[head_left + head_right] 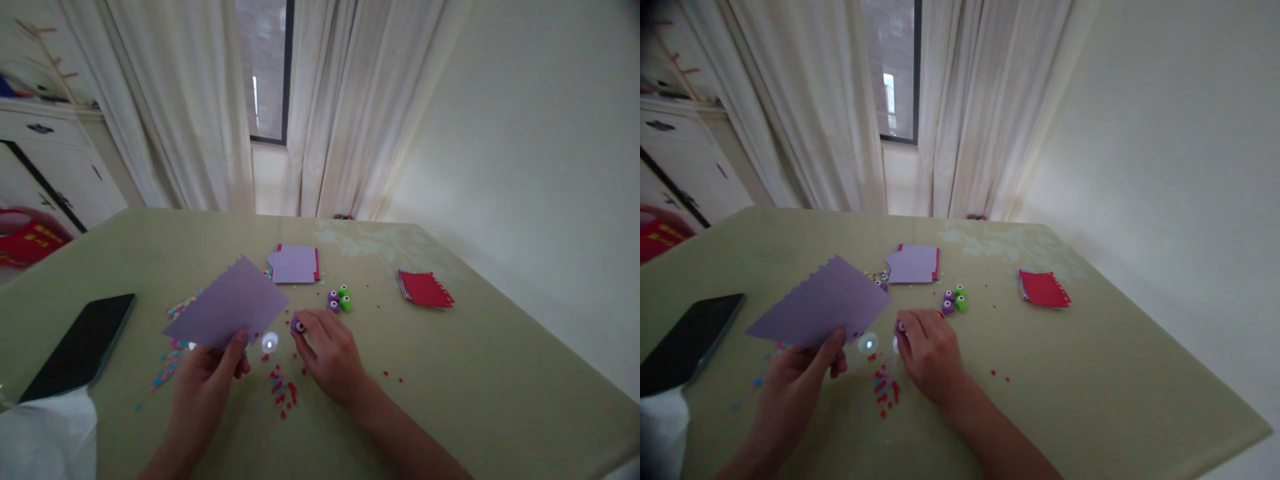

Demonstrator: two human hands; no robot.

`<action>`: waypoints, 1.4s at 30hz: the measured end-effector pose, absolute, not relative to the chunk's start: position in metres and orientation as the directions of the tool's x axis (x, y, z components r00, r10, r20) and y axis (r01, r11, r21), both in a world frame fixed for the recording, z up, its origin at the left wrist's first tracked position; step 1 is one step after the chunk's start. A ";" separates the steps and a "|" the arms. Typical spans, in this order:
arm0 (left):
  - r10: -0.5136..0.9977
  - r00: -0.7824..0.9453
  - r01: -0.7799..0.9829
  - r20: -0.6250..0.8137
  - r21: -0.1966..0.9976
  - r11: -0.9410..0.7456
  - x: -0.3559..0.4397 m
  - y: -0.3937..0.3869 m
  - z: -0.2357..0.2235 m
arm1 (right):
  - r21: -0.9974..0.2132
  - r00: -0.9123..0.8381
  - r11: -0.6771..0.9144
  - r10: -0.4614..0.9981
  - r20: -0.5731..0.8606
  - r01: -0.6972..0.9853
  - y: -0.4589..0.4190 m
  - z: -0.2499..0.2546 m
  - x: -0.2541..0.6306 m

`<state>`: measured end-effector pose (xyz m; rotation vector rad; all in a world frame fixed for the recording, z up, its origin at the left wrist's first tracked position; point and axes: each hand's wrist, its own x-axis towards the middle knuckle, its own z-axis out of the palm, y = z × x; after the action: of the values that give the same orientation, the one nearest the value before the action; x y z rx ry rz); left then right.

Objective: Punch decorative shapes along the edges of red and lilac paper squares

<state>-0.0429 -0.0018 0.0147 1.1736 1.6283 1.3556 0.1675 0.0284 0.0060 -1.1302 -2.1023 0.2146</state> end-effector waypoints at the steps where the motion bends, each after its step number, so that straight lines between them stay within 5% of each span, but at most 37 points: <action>1: 0.948 -0.318 0.209 0.014 0.976 0.056 -0.041 -0.002 0.013 | -0.555 -0.253 0.576 0.795 0.551 0.601 0.019 0.007 0.168; 3: 0.957 -0.290 0.202 -0.012 0.977 0.073 -0.037 -0.003 0.010 | -0.761 -0.085 0.465 0.872 0.483 0.453 0.003 0.004 0.164; 6: 0.962 -0.270 0.159 -0.051 0.982 0.097 -0.032 -0.004 0.009 | -0.953 -0.054 0.233 0.972 0.227 0.194 -0.011 -0.008 0.154; 13: 0.969 -0.209 0.144 -0.132 0.976 0.164 -0.029 -0.008 0.013 | -0.960 -0.169 -0.118 0.983 -0.076 -0.253 -0.003 -0.019 0.147; 20: 0.985 -0.118 0.120 -0.125 0.983 0.139 -0.032 -0.008 0.003 | -0.997 -0.068 0.015 0.997 0.020 -0.075 -0.005 -0.012 0.151; 34: 0.994 -0.081 0.212 -0.070 0.973 0.086 -0.035 -0.007 0.002 | -0.996 -0.064 0.087 0.994 0.088 -0.021 -0.005 -0.007 0.150; 42: 0.997 0.005 0.163 -0.071 0.984 0.069 -0.032 -0.008 -0.006 | -0.974 -0.028 0.005 1.000 0.012 -0.225 0.001 -0.009 0.148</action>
<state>-0.0315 -0.0078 -0.0061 1.2795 1.3528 1.0673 0.1484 0.0012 -0.0093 -1.0203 -1.0656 1.3231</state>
